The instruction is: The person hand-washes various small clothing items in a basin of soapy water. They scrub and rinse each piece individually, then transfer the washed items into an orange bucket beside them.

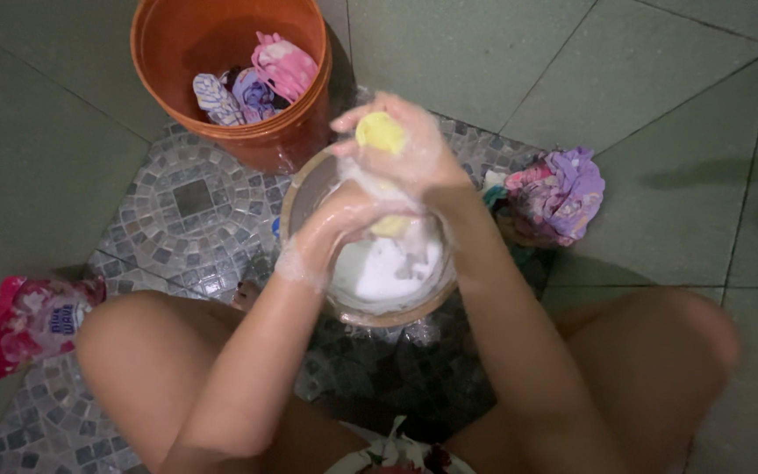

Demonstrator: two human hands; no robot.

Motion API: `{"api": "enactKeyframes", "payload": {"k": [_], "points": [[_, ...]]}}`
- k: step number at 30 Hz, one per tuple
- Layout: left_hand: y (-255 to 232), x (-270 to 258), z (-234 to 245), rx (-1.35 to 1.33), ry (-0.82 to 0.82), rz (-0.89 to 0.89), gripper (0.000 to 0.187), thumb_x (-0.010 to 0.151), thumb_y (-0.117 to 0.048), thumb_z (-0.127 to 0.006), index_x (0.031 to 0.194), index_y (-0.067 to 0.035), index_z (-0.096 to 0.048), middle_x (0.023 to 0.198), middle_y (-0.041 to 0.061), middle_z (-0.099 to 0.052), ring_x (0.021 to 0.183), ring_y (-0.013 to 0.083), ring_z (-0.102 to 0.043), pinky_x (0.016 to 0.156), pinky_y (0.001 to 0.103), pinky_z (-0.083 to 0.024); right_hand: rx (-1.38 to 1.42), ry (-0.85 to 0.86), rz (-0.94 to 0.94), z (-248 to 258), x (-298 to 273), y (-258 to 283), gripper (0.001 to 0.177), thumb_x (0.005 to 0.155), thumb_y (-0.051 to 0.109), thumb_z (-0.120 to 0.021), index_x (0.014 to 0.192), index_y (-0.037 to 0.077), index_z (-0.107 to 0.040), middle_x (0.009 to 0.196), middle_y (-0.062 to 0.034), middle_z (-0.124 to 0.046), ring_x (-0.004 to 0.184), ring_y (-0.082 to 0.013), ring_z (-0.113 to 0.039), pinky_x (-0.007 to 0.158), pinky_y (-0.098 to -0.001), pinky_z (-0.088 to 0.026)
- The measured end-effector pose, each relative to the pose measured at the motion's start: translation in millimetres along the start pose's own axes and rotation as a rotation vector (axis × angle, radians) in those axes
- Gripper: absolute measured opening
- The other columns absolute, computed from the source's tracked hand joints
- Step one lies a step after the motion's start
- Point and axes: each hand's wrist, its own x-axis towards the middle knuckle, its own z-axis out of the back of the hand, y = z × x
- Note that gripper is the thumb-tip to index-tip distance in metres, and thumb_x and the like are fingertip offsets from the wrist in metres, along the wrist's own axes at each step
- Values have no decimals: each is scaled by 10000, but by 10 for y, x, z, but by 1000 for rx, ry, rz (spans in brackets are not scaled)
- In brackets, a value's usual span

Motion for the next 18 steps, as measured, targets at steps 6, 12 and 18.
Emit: {"api": "enactKeyframes", "payload": {"k": [6,12,18], "points": [[408,262,-26,-16,-81,-293,444,763,-38,-804,1165,-3,-619,980,67,-711,816,183,-692,662,305,-588,77,-128,-67,27,108,-171,299,939,27,-665,1230,73,-616,1068,-99,-730,770,-114,-725,661,-248,-639],[814,333,-99,413,-352,-451,161,901,-134,-651,983,0,-685,808,187,-729,732,317,-739,630,401,-568,-90,-355,-84,28,5,-815,134,1026,80,-589,1047,43,-715,746,-30,-636,557,-75,-529,480,-222,-425],[1164,73,-164,734,-400,-121,362,952,-320,-564,965,-2,-737,949,302,-706,957,506,-659,842,574,-521,-518,-518,-33,38,-258,-1834,350,1050,257,-589,788,52,-693,608,-2,-575,528,-92,-501,478,-280,-388]]}}
